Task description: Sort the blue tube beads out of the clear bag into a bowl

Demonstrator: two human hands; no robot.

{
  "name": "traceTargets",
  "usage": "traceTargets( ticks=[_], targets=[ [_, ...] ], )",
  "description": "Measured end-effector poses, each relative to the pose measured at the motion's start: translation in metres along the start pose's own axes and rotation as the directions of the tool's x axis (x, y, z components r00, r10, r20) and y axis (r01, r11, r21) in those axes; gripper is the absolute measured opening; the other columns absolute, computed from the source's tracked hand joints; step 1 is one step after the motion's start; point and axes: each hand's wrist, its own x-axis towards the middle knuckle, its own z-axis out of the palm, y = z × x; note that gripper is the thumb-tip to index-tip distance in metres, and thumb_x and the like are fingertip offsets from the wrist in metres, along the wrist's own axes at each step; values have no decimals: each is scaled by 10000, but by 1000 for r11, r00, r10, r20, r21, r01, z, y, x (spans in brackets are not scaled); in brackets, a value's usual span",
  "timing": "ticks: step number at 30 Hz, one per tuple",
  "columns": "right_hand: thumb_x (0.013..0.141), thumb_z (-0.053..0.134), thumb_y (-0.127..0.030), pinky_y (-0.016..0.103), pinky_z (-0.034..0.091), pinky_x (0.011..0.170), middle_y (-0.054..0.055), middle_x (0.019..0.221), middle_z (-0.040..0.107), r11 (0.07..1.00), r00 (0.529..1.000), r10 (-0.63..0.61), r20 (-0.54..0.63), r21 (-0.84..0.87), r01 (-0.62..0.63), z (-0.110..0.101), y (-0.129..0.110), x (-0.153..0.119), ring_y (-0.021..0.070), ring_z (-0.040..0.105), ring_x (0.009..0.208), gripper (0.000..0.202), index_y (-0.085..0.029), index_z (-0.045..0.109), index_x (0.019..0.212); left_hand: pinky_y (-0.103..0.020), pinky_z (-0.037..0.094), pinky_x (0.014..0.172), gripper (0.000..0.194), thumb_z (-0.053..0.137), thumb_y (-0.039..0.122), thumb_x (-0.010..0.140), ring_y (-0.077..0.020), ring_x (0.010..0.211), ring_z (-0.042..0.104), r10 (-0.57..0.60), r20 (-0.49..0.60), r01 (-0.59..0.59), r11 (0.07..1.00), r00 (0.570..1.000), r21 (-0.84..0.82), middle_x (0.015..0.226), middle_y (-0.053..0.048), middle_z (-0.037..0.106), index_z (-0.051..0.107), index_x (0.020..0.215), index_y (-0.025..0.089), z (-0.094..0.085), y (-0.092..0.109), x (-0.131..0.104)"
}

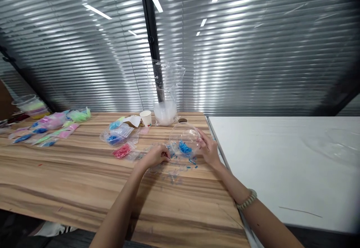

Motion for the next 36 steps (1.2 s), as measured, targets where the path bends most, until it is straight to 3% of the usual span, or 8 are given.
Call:
traceTargets(
  ticks=[9, 15, 25, 31, 36],
  targets=[
    [892, 372, -507, 270, 445, 661, 47, 847, 656, 999, 999, 33, 4, 15, -33, 1, 0, -1, 168, 580, 678, 528, -152, 572, 1228, -216, 363, 607, 87, 542, 132, 715, -145, 671, 529, -18, -15, 18, 1000, 1000, -5, 698, -28, 613, 628, 702, 139, 1, 3, -2],
    [896, 372, -506, 264, 438, 664, 31, 819, 646, 999, 999, 38, -25, 29, -37, 2, 6, -2, 169, 576, 704, 530, -163, 543, 1261, -230, 375, 633, 123, 467, 178, 758, -146, 697, 519, -30, -139, 24, 998, 990, -50, 750, -27, 610, 583, 767, 138, -9, 12, -7],
    [904, 357, -491, 264, 433, 676, 33, 850, 632, 1000, 1000, 23, 4, 4, -24, 0, 8, -3, 172, 572, 736, 516, -171, 534, 1268, -213, 372, 647, 210, 453, 26, 679, -136, 698, 541, -28, -91, 30, 999, 995, 30, 737, -12, 626, 622, 728, 142, -11, 8, -11],
    [894, 355, -510, 258, 438, 630, 41, 765, 634, 998, 998, 53, -35, -13, -54, -2, 8, -4, 181, 577, 703, 543, -140, 559, 1235, -212, 352, 634, 212, 489, 22, 672, -153, 754, 550, -61, -92, 75, 985, 994, 158, 780, -23, 635, 643, 735, 154, -11, -3, -12],
    [889, 347, -510, 262, 440, 654, 35, 759, 629, 996, 996, 76, -53, -36, -78, -3, 3, -4, 171, 564, 679, 545, -139, 568, 1221, -218, 347, 636, 196, 502, 32, 701, -161, 764, 565, -78, -64, 89, 978, 995, 188, 781, -29, 643, 650, 724, 160, -12, 2, -13]
  ],
)
